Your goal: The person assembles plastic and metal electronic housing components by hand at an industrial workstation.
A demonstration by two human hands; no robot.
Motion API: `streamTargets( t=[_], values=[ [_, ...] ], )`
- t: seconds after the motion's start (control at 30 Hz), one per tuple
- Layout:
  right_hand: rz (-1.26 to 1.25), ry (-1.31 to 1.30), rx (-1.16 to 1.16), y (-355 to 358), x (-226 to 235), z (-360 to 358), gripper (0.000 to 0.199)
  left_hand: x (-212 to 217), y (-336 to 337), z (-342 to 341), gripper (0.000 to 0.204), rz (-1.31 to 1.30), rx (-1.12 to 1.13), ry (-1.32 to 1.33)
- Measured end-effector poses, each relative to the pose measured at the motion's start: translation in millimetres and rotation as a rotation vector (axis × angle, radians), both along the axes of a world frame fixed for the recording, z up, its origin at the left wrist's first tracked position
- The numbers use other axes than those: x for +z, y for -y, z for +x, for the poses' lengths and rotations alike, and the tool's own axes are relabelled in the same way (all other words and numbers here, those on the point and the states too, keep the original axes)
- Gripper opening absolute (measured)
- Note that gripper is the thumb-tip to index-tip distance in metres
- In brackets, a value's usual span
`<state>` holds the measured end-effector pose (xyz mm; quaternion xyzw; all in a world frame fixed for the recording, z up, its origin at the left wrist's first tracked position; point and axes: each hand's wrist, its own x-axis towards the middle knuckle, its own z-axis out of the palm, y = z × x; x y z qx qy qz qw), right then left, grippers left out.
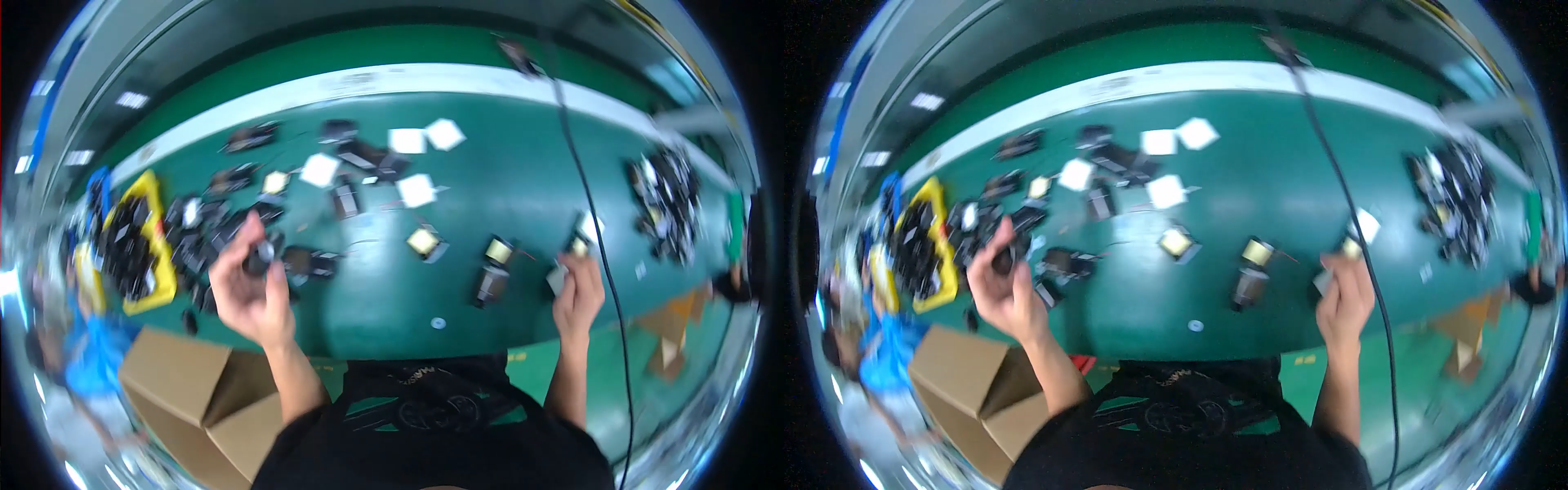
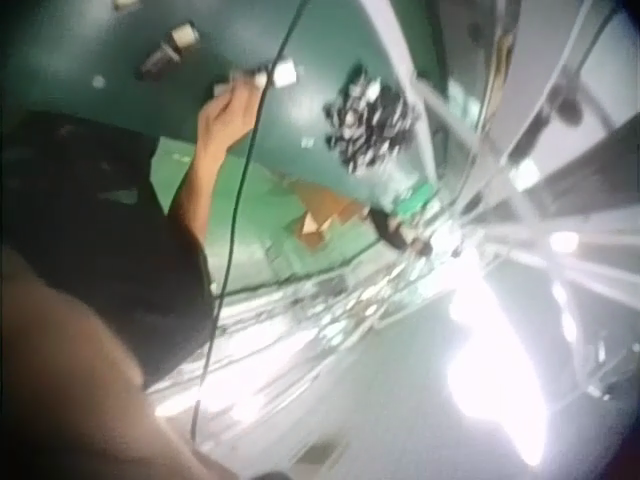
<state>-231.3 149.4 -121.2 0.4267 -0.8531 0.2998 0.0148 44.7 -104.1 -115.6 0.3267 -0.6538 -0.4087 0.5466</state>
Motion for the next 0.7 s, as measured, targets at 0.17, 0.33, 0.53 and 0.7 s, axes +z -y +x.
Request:
streamTargets(
  t=[0.17,0.33,0.53,0.7],
  values=[
    [0.209,-0.063,-0.527,-25.4,23.8,-52.4,0.019,0.2,-73.4,-40.3,0.04,0.399,-0.297,-0.122],
    [0.421,0.174,-0.655,-16.7,27.7,-59.9,0.04,-9.0,-82.6,-57.2,0.041,0.522,-0.509,-0.092],
    [0.194,0.173,-0.404,22.5,-1.5,-61.4,0.034,-9.9,-64.5,-54.1,0.05,0.858,-0.661,-0.449],
    [-0.012,0.128,0.223,62.6,26.8,-21.7,0.032,-15.5,-51.2,-40.8,0.056,0.964,-0.783,-0.855]
  ],
)
